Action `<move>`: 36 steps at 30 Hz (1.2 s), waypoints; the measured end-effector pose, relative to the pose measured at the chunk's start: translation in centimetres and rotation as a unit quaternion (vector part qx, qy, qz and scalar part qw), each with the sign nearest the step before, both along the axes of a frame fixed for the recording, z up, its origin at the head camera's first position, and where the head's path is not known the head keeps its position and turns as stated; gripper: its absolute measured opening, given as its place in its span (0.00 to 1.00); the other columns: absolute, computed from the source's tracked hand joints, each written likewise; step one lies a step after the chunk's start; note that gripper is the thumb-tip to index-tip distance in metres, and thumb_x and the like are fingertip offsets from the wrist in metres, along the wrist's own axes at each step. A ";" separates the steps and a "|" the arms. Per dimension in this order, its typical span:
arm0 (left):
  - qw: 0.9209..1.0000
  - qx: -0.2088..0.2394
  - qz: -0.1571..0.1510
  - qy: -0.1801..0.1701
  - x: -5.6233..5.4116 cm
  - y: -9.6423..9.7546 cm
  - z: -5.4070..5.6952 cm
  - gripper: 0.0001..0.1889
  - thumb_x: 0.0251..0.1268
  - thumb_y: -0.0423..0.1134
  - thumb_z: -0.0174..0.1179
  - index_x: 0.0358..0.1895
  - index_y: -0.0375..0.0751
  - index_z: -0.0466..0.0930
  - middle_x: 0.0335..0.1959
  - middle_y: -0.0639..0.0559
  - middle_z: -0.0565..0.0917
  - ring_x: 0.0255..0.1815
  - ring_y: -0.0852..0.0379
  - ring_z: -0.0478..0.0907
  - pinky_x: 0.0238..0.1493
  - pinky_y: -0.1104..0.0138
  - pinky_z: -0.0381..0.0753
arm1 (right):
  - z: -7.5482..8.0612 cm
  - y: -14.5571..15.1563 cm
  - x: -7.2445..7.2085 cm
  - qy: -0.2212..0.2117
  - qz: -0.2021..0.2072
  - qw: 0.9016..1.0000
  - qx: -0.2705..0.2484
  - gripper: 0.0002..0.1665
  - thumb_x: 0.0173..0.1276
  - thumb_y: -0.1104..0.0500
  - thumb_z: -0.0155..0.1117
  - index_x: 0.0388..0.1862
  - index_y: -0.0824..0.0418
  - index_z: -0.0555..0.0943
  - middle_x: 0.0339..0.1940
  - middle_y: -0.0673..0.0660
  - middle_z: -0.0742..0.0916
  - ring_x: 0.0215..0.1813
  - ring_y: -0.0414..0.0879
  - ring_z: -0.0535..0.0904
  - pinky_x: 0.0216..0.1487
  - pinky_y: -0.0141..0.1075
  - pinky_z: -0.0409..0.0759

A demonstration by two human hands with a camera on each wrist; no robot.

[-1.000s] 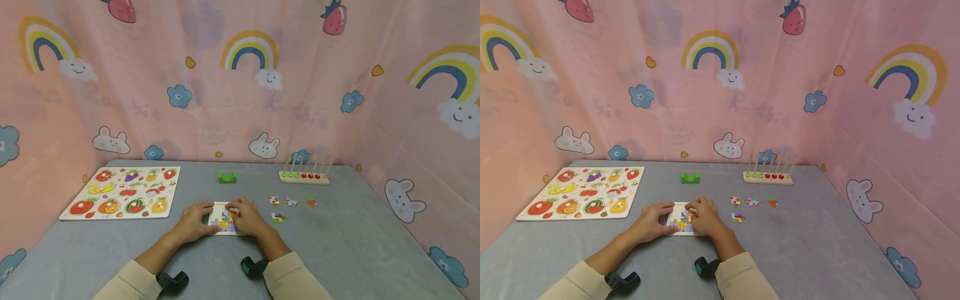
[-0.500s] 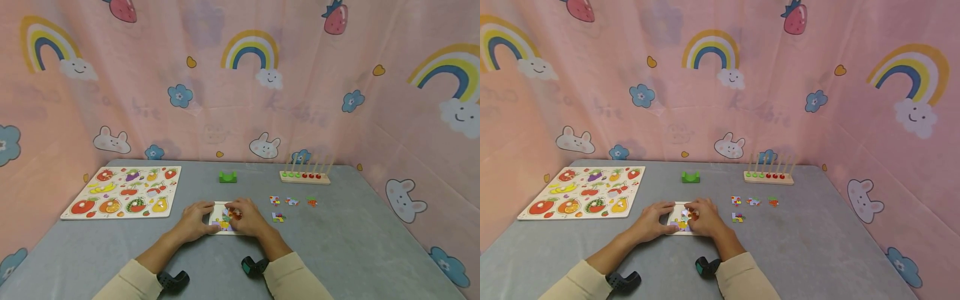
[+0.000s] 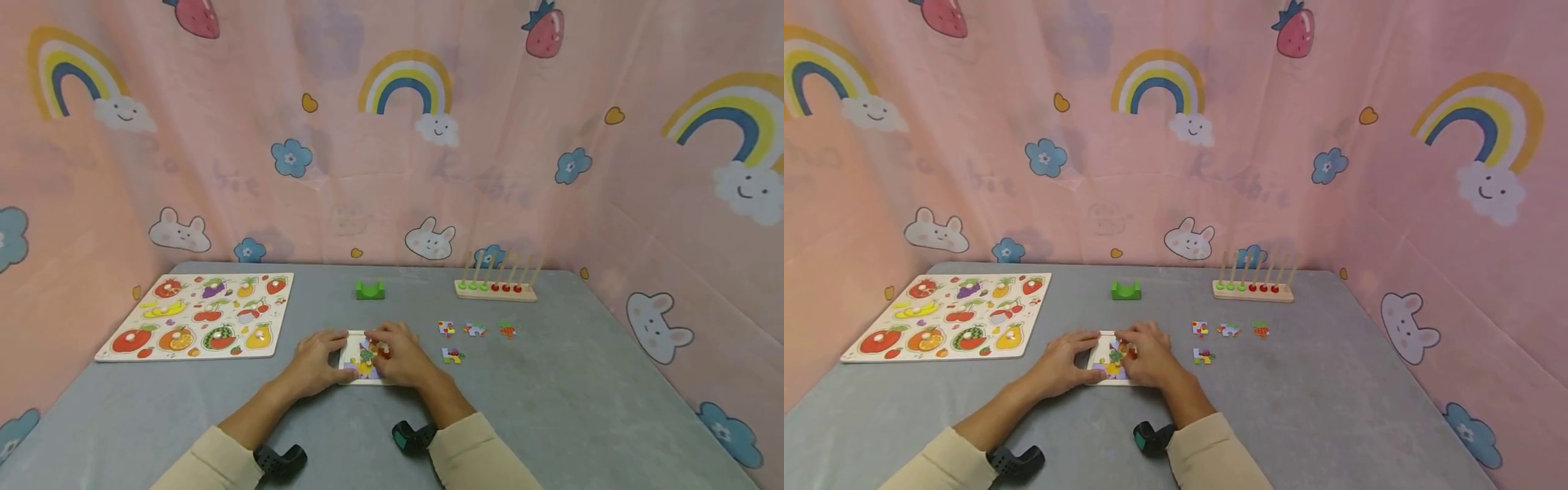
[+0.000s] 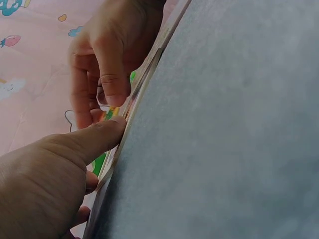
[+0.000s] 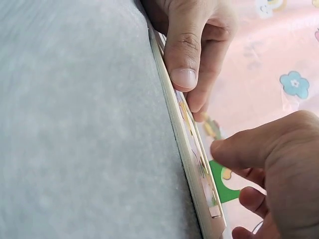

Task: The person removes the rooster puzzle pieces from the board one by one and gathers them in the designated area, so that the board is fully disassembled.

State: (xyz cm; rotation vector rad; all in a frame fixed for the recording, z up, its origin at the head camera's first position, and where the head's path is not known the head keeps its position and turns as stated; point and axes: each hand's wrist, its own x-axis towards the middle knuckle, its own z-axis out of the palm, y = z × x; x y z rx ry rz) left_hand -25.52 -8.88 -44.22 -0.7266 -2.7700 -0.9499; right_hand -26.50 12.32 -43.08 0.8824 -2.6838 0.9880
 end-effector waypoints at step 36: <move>1.000 0.001 0.004 -0.002 0.1 0.1 0.0 0.34 0.49 0.47 0.75 0.58 0.29 0.78 0.61 0.44 0.76 0.65 0.42 0.66 0.63 0.42 0.53 | 5.4 4.2 1.5 0.029 0.016 0.995 -0.092 0.27 0.55 0.65 0.75 0.56 0.64 0.81 0.43 0.49 0.85 0.51 0.51 0.73 0.51 0.53 0.71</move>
